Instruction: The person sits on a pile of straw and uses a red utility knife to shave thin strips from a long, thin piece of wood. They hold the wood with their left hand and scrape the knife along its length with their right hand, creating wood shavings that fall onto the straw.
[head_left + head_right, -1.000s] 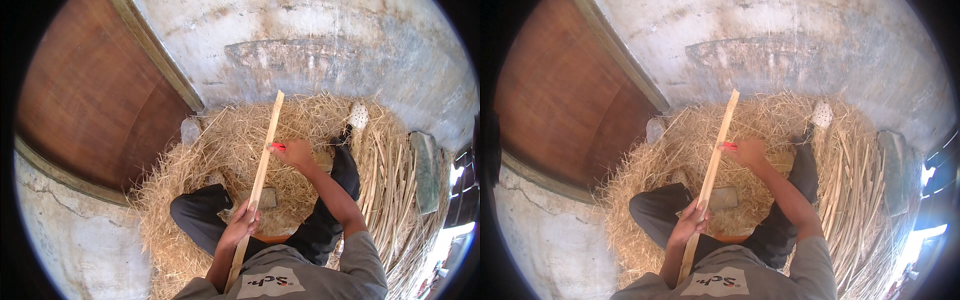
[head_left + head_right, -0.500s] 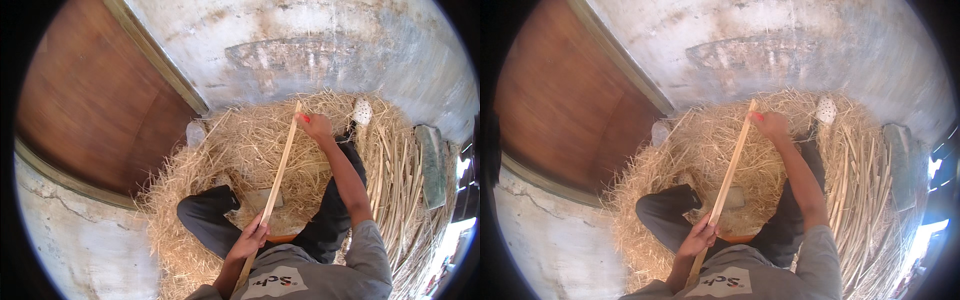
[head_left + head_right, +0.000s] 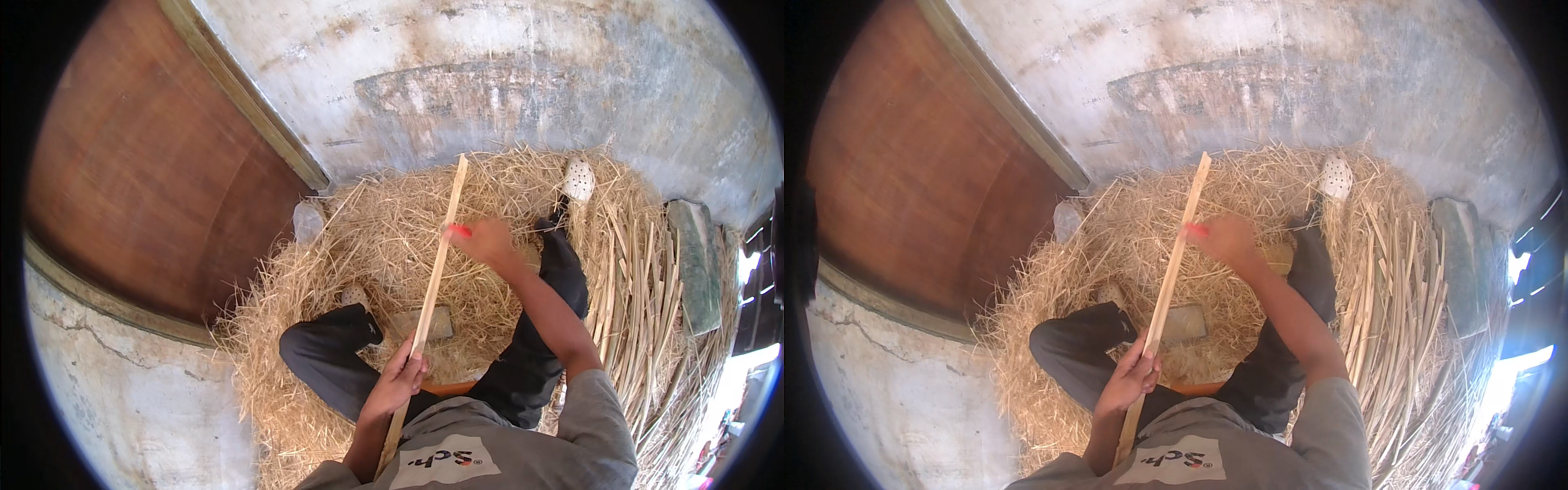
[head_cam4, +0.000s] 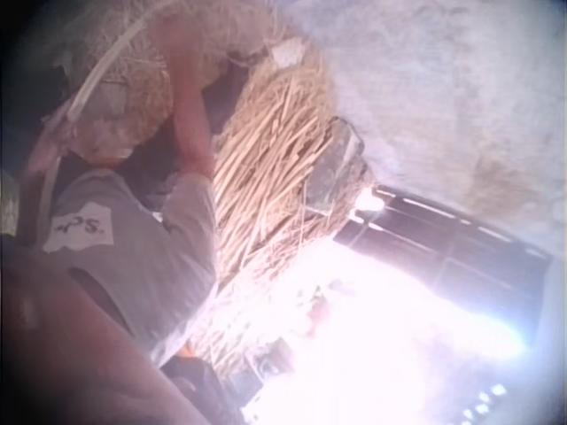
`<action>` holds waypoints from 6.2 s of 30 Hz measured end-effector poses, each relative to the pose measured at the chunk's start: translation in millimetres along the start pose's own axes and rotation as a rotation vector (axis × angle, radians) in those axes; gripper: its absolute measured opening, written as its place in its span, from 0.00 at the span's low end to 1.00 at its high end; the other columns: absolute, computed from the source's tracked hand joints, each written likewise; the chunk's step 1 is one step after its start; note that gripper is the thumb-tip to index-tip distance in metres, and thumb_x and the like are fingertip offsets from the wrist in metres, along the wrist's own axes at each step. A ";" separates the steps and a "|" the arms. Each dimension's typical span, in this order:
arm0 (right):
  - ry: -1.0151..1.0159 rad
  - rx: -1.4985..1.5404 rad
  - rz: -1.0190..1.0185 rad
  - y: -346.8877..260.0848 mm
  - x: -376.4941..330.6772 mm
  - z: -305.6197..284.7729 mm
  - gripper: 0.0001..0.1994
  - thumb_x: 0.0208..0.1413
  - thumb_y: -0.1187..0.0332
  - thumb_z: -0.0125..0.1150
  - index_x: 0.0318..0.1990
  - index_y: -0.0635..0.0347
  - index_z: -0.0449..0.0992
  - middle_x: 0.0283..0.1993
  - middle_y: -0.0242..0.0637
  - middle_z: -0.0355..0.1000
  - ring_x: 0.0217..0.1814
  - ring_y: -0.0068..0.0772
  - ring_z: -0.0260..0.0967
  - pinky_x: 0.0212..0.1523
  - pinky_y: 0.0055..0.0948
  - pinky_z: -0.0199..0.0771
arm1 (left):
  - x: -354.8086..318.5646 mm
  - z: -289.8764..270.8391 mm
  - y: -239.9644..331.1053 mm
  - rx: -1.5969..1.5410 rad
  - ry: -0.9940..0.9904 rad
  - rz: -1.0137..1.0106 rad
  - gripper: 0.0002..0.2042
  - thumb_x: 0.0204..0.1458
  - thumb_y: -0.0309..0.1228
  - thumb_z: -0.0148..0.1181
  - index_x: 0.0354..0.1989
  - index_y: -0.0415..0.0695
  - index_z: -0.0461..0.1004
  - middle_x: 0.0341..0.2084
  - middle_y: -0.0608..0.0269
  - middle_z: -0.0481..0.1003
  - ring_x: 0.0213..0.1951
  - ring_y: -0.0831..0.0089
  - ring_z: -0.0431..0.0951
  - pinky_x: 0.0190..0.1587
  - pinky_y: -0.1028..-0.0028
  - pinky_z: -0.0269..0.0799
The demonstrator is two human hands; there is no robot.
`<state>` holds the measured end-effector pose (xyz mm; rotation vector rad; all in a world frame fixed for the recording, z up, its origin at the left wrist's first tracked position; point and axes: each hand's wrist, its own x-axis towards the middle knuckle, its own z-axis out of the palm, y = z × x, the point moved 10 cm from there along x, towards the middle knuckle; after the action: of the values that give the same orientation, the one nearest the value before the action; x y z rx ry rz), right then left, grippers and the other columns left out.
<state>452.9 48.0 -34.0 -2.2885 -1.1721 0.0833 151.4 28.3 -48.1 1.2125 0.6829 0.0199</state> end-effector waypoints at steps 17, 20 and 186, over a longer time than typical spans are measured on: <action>0.215 0.054 -0.180 -5.9 4.9 13.0 0.34 0.46 0.29 0.54 0.21 0.58 0.80 0.13 0.41 0.68 0.17 0.44 0.70 0.21 0.41 0.69 | 0.4 -8.3 17.8 0.436 0.065 0.284 0.27 0.67 0.33 0.42 0.72 0.45 0.45 0.23 0.73 0.60 0.22 0.86 0.58 0.24 0.83 0.59; 0.268 0.058 -0.080 15.4 15.4 12.3 0.34 0.48 0.30 0.53 0.22 0.58 0.79 0.14 0.43 0.68 0.18 0.47 0.70 0.21 0.43 0.68 | -6.8 -6.6 2.6 0.401 0.062 0.220 0.26 0.66 0.31 0.42 0.70 0.40 0.46 0.49 0.58 0.61 0.49 0.75 0.58 0.50 0.78 0.54; 0.260 0.186 -0.232 2.9 9.5 -46.5 0.30 0.51 0.36 0.55 0.22 0.58 0.75 0.16 0.45 0.66 0.19 0.48 0.68 0.23 0.42 0.66 | -3.4 -3.7 40.3 -0.243 -0.006 0.055 0.32 0.57 0.18 0.47 0.71 0.50 0.49 0.29 0.64 0.67 0.19 0.83 0.58 0.22 0.82 0.58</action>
<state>474.7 32.9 5.4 -1.9222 -1.2264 -0.1807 160.4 45.3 -12.4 0.9964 0.6228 0.1417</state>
